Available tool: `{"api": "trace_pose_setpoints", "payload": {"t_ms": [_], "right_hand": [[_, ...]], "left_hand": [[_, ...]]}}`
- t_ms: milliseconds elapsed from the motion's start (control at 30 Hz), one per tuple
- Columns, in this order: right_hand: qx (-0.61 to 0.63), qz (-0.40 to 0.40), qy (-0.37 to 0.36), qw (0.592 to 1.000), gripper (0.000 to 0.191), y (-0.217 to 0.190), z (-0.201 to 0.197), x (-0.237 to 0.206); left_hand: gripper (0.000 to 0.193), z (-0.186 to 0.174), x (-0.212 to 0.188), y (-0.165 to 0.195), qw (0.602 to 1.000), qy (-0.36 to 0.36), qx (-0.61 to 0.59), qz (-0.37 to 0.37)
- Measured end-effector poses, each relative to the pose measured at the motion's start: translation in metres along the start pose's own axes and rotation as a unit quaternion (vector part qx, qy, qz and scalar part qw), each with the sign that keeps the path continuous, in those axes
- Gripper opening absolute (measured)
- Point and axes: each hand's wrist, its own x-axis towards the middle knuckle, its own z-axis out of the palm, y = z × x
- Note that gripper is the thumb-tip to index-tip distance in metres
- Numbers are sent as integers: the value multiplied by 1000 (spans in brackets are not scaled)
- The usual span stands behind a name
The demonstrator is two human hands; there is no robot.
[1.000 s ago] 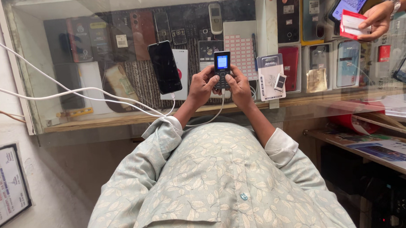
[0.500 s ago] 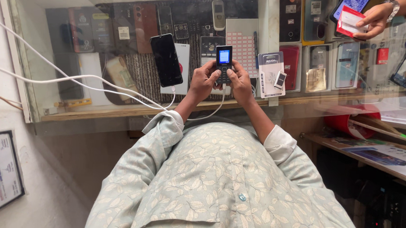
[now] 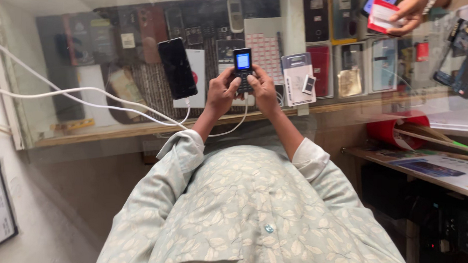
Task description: The person operates a small keypad device, then handles a SIM card package and cash. They open a drawer to retrieve money, hand it to another person, and later inspect a smartphone by connecting and disconnecting a charging cable.
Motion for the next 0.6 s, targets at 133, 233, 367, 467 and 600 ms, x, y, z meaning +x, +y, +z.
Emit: {"api": "trace_pose_setpoints", "payload": {"t_ms": [133, 233, 367, 467, 600], "right_hand": [[6, -5, -11, 1000, 40, 0, 3, 0], [-9, -15, -17, 1000, 39, -3, 5, 0], [6, -11, -25, 1000, 38, -6, 6, -1], [-2, -17, -25, 1000, 39, -6, 6, -2], [-9, -24, -24, 999, 38, -3, 4, -2]], "left_hand": [[28, -1, -3, 1, 1000, -7, -5, 0], [27, -1, -4, 3, 1000, -7, -6, 3], [26, -1, -5, 5, 1000, -12, -8, 10], [26, -1, -4, 5, 1000, -17, -10, 15], [26, 0, -4, 4, 1000, -14, 1, -2]]}}
